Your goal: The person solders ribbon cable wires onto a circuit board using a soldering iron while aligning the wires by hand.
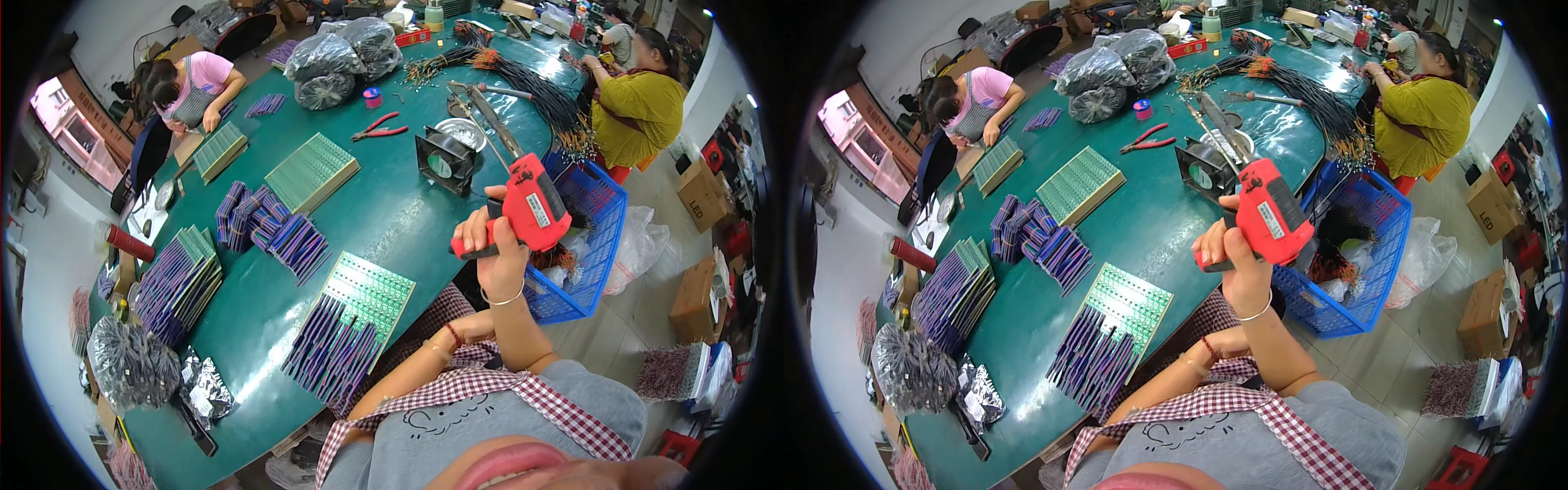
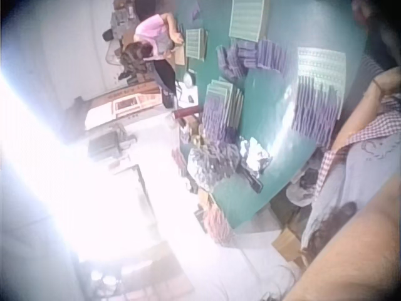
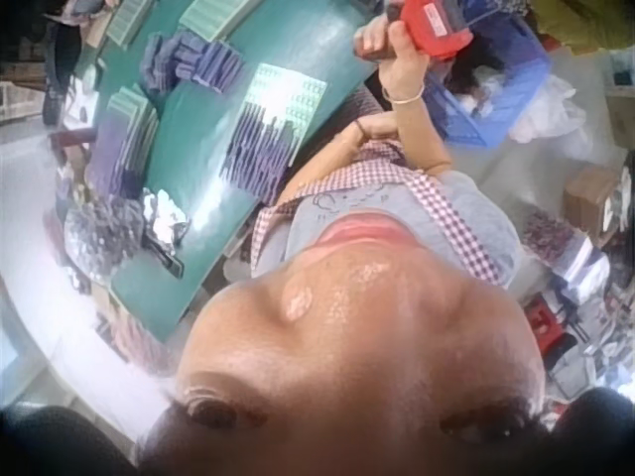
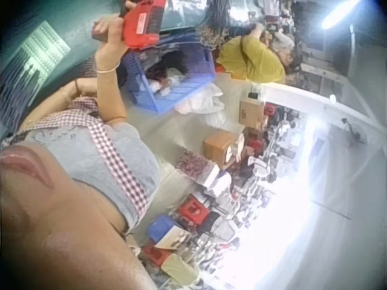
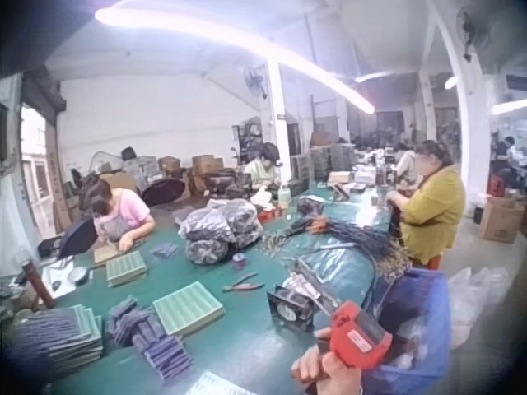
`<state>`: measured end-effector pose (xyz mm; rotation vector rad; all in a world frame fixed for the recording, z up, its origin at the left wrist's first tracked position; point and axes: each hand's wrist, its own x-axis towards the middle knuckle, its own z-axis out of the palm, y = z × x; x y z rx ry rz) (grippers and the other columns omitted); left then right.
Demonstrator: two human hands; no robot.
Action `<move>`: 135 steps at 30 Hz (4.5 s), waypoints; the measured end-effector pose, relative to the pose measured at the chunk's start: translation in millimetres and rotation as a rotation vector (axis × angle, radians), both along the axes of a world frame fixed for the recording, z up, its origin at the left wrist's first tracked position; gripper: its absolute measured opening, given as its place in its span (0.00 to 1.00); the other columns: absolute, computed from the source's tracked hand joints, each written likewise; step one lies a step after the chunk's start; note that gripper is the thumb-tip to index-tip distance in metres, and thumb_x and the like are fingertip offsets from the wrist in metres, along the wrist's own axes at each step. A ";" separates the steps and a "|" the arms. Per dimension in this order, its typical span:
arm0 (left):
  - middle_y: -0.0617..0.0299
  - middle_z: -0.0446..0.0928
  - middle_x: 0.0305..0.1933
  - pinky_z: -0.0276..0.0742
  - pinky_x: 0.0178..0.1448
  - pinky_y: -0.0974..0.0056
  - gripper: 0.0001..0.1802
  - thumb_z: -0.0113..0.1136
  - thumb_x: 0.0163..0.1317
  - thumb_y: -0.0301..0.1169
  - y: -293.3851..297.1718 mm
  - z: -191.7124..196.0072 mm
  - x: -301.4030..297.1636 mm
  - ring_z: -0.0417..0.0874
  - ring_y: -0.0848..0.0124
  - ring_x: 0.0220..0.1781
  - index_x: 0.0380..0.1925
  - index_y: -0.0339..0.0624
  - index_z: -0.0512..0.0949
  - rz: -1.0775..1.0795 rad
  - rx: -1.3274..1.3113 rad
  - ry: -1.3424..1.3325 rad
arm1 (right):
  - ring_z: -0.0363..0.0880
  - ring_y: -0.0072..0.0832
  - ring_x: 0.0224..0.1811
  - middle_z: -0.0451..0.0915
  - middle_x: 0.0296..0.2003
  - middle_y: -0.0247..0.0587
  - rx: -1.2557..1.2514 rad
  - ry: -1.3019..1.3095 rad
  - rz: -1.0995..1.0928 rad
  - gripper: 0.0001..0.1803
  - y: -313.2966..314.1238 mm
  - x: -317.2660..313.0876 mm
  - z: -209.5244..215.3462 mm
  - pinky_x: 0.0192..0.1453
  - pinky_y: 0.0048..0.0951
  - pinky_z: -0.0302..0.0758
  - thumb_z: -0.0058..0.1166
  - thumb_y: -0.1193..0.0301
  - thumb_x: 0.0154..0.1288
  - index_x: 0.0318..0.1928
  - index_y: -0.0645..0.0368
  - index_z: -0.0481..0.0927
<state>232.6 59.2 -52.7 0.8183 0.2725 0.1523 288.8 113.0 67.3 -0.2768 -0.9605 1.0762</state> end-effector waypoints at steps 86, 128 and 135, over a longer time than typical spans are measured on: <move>0.39 0.75 0.60 0.70 0.63 0.45 0.26 0.60 0.65 0.45 -173.9 240.3 -289.7 0.77 0.45 0.61 0.50 0.32 0.79 0.065 1.110 0.211 | 0.65 0.20 0.21 0.65 0.18 0.29 -0.487 0.070 0.108 0.19 -14.9 31.4 -32.0 0.37 0.30 0.72 0.47 0.64 0.73 0.58 0.61 0.69; 0.55 0.56 0.77 0.46 0.80 0.49 0.35 0.50 0.66 0.43 -95.0 42.0 -235.2 0.53 0.57 0.79 0.72 0.43 0.60 0.397 1.690 1.256 | 0.63 0.21 0.20 0.65 0.18 0.31 -0.620 -0.109 0.350 0.34 -38.8 40.1 -56.8 0.35 0.31 0.69 0.45 0.45 0.73 0.62 0.63 0.67; 0.56 0.74 0.59 0.67 0.65 0.52 0.24 0.62 0.59 0.30 -85.8 67.4 -229.5 0.75 0.56 0.59 0.57 0.42 0.74 0.801 1.608 1.133 | 0.61 0.19 0.23 0.63 0.20 0.30 -0.631 -0.157 0.453 0.34 -36.3 31.3 -60.1 0.38 0.28 0.66 0.45 0.47 0.74 0.65 0.64 0.65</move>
